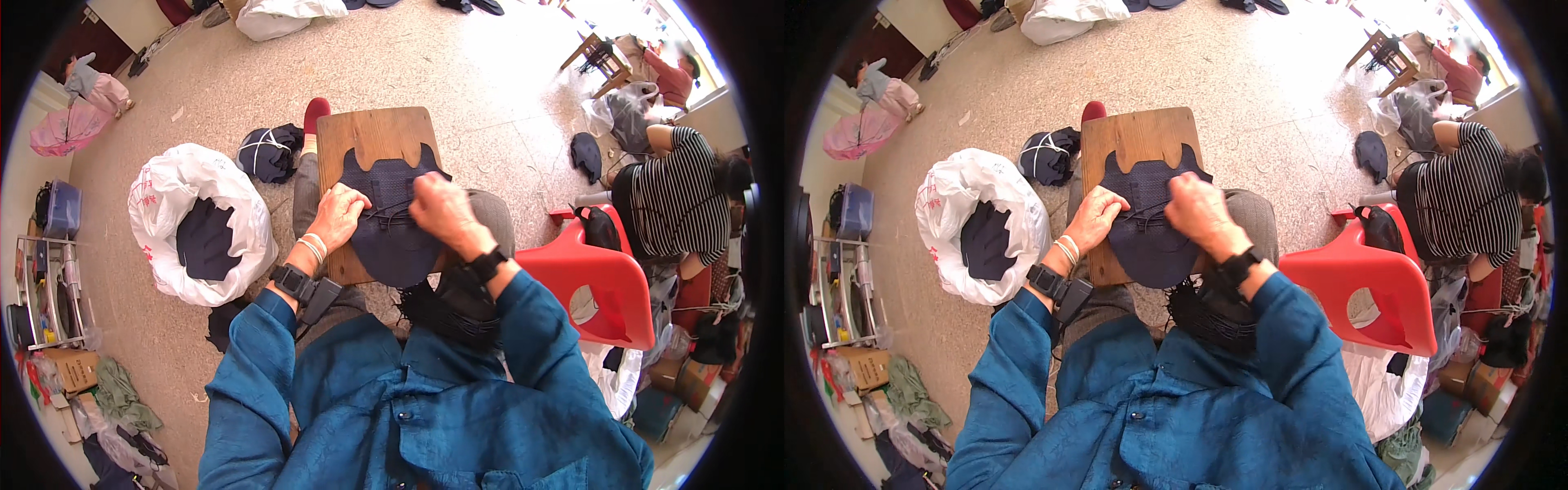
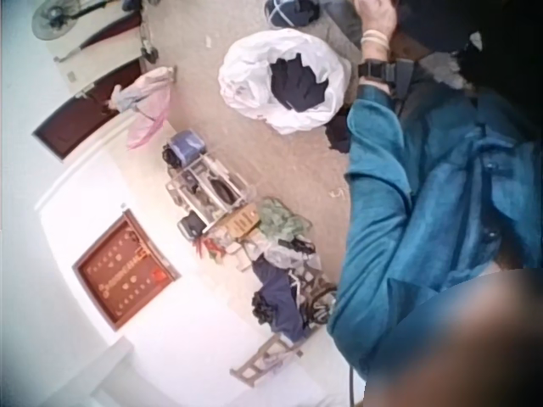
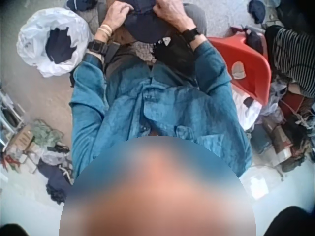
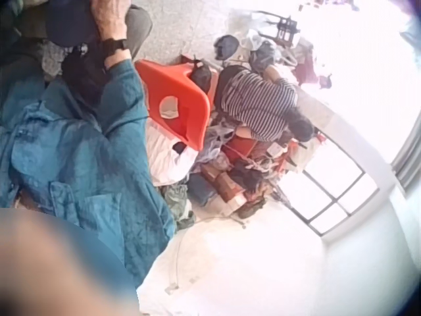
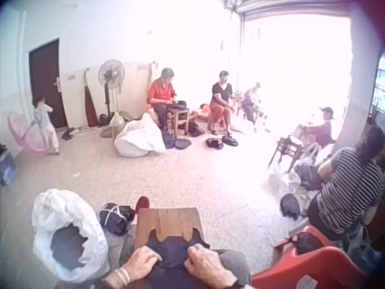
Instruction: Threading a black lace through the holes of a dark blue shoe upper component.
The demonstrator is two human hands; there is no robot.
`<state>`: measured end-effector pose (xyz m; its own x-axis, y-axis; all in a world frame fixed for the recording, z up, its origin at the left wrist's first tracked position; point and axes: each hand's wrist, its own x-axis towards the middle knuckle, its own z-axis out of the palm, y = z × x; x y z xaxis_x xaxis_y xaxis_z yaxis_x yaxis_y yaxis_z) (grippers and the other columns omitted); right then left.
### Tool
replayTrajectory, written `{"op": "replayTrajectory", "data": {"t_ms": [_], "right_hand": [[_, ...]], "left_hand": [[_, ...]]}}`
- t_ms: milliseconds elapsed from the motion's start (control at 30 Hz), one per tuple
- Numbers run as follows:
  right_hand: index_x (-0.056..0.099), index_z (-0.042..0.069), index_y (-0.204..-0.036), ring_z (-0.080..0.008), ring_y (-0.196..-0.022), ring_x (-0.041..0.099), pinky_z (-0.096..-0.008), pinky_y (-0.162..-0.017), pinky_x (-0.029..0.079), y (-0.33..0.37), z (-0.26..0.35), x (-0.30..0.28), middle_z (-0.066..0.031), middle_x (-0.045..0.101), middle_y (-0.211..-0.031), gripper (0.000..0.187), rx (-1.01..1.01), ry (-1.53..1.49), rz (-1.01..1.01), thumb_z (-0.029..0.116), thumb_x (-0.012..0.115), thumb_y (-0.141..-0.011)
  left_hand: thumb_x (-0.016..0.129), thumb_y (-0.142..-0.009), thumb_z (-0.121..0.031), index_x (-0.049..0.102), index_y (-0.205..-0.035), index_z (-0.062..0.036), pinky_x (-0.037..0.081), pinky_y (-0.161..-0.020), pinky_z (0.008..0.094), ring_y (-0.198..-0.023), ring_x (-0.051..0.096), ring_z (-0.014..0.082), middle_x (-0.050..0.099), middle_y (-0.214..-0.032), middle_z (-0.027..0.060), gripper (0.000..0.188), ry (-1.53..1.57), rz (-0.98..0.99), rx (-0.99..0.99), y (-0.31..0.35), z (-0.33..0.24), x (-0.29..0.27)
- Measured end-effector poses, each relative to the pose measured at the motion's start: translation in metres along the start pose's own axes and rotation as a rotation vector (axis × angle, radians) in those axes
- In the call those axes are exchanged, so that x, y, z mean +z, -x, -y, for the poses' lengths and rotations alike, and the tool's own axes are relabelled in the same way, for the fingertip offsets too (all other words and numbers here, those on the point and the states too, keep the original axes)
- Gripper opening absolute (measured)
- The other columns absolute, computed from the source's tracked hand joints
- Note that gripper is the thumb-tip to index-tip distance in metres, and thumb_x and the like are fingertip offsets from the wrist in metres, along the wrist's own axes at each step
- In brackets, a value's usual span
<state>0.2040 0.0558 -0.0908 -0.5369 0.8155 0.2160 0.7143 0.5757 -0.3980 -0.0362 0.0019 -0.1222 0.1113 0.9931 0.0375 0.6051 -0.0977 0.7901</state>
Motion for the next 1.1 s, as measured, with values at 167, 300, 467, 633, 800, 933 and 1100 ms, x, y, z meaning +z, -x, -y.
{"op": "replayTrajectory", "data": {"t_ms": [167, 300, 467, 633, 800, 933, 1100], "right_hand": [[0.058, -0.001, -0.087, -0.0409, -0.083, 0.065, -0.0491, -0.074, 0.054, 0.024, -0.047, -0.059, -0.0215, 0.063, -0.089, 0.015, 0.192, 0.164, -0.033, 0.013, 0.061, -0.081], [0.059, -0.001, -0.088, -0.0405, -0.084, 0.065, -0.049, -0.075, 0.053, 0.037, -0.062, -0.069, -0.0219, 0.063, -0.089, 0.016, 0.29, 0.195, -0.078, 0.014, 0.059, -0.082], [0.059, -0.001, -0.086, -0.0401, -0.084, 0.065, -0.049, -0.077, 0.052, 0.038, -0.077, -0.072, -0.0219, 0.063, -0.088, 0.017, 0.401, 0.178, -0.146, 0.016, 0.06, -0.083], [0.059, 0.0, -0.081, -0.0388, -0.081, 0.064, -0.0445, -0.074, 0.052, 0.03, -0.045, -0.078, -0.0213, 0.063, -0.084, 0.019, 0.265, -0.061, -0.08, 0.018, 0.062, -0.083], [0.063, 0.003, -0.084, -0.0239, -0.087, 0.07, -0.0377, -0.083, 0.054, 0.012, -0.035, -0.059, -0.0118, 0.072, -0.095, 0.012, 0.316, -0.688, -0.097, 0.014, 0.064, -0.086], [0.063, 0.006, -0.089, -0.0191, -0.098, 0.068, -0.0349, -0.094, 0.053, 0.007, -0.022, -0.055, -0.0125, 0.072, -0.105, 0.004, 0.369, -1.531, -0.082, 0.008, 0.061, -0.091], [0.061, 0.005, -0.09, -0.022, -0.104, 0.068, -0.0343, -0.096, 0.052, 0.001, -0.022, -0.059, -0.0149, 0.071, -0.104, 0.005, 0.446, -1.538, -0.149, 0.008, 0.06, -0.094]], "left_hand": [[0.065, -0.09, -0.012, 0.07, -0.093, -0.0006, 0.051, -0.082, 0.0317, -0.089, 0.061, 0.0192, 0.057, -0.097, 0.0094, 0.013, -0.047, 0.006, -0.046, 0.0, -0.017, 0.001], [0.069, -0.086, -0.012, 0.07, -0.092, -0.0007, 0.052, -0.078, 0.0309, -0.086, 0.06, 0.0176, 0.055, -0.099, 0.0095, 0.013, -0.064, 0.016, -0.052, 0.002, -0.018, 0.003], [0.073, -0.081, -0.013, 0.07, -0.092, -0.0043, 0.052, -0.079, 0.032, -0.083, 0.059, 0.0192, 0.054, -0.099, 0.009, 0.014, -0.121, 0.009, -0.025, 0.003, -0.026, 0.005], [0.076, -0.077, -0.016, 0.069, -0.09, -0.0082, 0.047, -0.085, 0.0373, -0.081, 0.056, 0.0216, 0.054, -0.098, 0.008, 0.017, -0.208, -0.035, -0.015, 0.006, -0.029, 0.007], [0.076, -0.076, -0.016, 0.069, -0.092, -0.0103, 0.042, -0.095, 0.0424, -0.088, 0.056, 0.0235, 0.054, -0.098, 0.0083, 0.018, -0.269, -0.032, -0.039, 0.006, -0.038, 0.009], [0.075, -0.074, -0.012, 0.069, -0.106, -0.0143, 0.035, -0.104, 0.0486, -0.105, 0.057, 0.0293, 0.059, -0.109, 0.0094, 0.032, -0.445, -0.158, 0.308, 0.015, -0.057, 0.014], [0.074, -0.073, -0.009, 0.069, -0.106, -0.0136, 0.034, -0.104, 0.0497, -0.118, 0.055, 0.0282, 0.061, -0.119, 0.0073, 0.035, -0.519, 0.042, 0.553, 0.021, -0.078, 0.027]]}}
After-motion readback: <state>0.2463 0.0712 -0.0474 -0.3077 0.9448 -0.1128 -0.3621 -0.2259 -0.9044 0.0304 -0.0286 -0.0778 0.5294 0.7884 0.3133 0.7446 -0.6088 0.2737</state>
